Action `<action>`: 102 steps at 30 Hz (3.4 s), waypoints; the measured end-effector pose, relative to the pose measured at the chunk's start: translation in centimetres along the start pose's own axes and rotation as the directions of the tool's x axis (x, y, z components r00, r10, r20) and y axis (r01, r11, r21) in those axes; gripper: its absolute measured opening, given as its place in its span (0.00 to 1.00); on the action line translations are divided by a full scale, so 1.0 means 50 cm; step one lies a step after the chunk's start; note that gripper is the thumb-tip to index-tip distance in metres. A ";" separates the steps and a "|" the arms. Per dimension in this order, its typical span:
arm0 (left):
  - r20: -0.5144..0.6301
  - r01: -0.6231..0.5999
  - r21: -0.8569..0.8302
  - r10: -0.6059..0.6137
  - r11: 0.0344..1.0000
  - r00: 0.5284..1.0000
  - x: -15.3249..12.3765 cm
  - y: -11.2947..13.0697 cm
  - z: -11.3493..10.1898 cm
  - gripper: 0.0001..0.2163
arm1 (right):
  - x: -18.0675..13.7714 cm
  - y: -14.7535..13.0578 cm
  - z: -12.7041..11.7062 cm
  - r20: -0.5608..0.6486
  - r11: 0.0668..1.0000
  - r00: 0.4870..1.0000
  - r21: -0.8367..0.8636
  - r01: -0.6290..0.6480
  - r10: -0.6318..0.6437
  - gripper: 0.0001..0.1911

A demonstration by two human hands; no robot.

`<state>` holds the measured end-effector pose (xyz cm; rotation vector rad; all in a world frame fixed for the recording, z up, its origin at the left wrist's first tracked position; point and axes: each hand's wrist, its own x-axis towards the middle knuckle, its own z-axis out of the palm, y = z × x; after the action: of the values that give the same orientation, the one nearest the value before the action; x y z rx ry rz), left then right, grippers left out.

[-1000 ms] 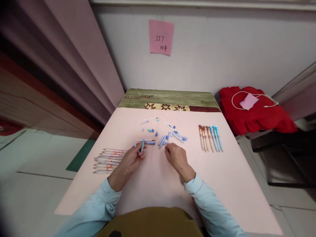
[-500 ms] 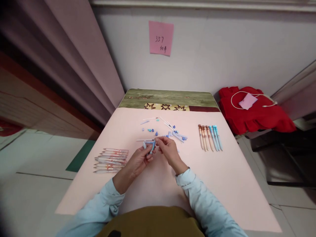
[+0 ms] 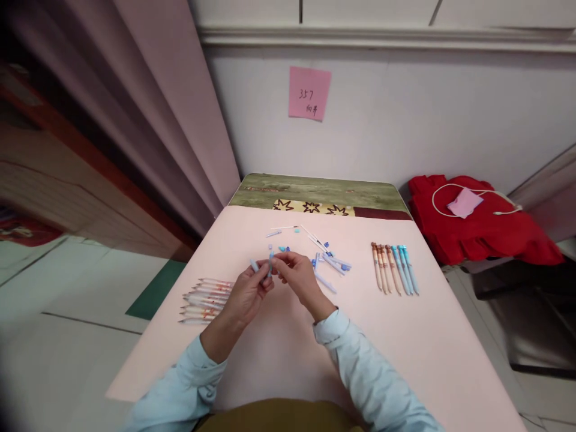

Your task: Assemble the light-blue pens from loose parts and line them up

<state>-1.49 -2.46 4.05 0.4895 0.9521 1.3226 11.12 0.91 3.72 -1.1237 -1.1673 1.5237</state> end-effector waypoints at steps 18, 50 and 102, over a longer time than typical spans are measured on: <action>0.021 0.211 -0.180 -0.211 0.961 0.977 0.006 -0.008 0.031 0.10 | -0.046 0.012 -0.037 -0.215 0.955 0.976 0.291 0.049 0.016 0.18; -0.263 0.093 -0.267 -0.165 0.959 0.951 -0.010 0.032 -0.035 0.06 | 0.033 0.011 -0.007 0.254 0.042 0.965 -0.966 0.257 -0.070 0.14; 0.080 0.450 -0.373 -0.455 0.812 0.887 -0.066 -0.022 0.034 0.10 | -0.237 -0.001 -0.075 -0.145 0.495 0.526 -0.608 0.621 -0.838 0.22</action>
<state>0.64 -5.51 5.13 -0.0555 0.7329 1.0331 17.12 -9.89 4.88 -0.9586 -1.4876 0.2406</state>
